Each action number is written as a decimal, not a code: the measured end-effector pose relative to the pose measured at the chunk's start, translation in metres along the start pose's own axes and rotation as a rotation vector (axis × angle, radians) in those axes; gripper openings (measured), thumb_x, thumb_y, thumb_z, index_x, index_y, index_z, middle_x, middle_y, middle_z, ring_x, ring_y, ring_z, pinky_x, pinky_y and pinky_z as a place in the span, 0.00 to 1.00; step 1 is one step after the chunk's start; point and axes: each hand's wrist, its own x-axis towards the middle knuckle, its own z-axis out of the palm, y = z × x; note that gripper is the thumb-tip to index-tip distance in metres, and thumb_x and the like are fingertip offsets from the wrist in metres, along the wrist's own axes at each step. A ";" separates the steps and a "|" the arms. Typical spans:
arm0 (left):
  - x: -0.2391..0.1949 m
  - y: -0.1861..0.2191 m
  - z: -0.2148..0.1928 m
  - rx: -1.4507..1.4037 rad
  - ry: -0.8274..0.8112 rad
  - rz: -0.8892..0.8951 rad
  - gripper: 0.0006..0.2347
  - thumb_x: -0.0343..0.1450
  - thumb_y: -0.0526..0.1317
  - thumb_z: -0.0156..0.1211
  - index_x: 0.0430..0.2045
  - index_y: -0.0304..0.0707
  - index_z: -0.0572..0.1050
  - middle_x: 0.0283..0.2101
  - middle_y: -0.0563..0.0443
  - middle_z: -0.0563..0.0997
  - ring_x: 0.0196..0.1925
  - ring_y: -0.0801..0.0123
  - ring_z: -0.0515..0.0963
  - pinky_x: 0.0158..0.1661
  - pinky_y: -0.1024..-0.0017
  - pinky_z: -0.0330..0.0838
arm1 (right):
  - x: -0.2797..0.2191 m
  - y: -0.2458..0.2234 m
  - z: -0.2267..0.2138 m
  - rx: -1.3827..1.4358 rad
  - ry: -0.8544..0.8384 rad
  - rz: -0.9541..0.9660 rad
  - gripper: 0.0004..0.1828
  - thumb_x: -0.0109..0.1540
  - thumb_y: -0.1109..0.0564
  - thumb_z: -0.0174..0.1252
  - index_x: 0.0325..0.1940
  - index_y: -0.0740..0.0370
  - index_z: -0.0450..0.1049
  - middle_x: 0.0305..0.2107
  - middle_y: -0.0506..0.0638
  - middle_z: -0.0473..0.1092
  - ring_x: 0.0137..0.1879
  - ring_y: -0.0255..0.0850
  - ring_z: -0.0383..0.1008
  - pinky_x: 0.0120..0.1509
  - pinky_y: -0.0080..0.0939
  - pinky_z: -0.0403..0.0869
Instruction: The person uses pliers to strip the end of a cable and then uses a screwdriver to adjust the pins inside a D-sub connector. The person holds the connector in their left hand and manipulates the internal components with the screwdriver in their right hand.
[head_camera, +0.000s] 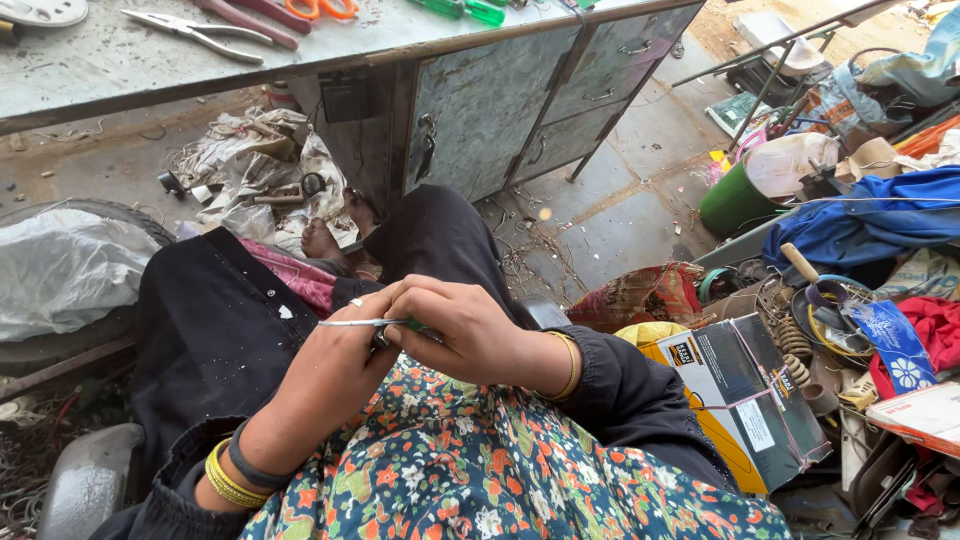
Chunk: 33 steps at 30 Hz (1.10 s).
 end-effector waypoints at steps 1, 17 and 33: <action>0.000 0.001 0.000 0.003 0.011 0.008 0.23 0.66 0.31 0.60 0.58 0.34 0.71 0.47 0.36 0.81 0.48 0.43 0.80 0.43 0.58 0.74 | 0.001 0.000 0.000 0.005 0.004 0.008 0.07 0.68 0.58 0.62 0.46 0.62 0.72 0.39 0.53 0.71 0.41 0.48 0.78 0.44 0.42 0.75; 0.002 0.011 -0.009 0.016 0.083 0.128 0.22 0.66 0.31 0.62 0.57 0.33 0.72 0.49 0.37 0.81 0.51 0.45 0.81 0.48 0.59 0.74 | 0.003 -0.001 -0.010 0.007 0.009 0.012 0.10 0.65 0.62 0.66 0.49 0.63 0.74 0.40 0.52 0.73 0.39 0.43 0.78 0.41 0.39 0.75; -0.007 0.003 -0.027 -0.138 0.379 0.285 0.09 0.78 0.29 0.65 0.50 0.39 0.78 0.46 0.49 0.84 0.43 0.67 0.85 0.44 0.73 0.77 | -0.005 -0.044 -0.046 -0.135 -0.168 0.064 0.21 0.64 0.67 0.61 0.63 0.65 0.72 0.44 0.57 0.75 0.42 0.45 0.81 0.45 0.41 0.77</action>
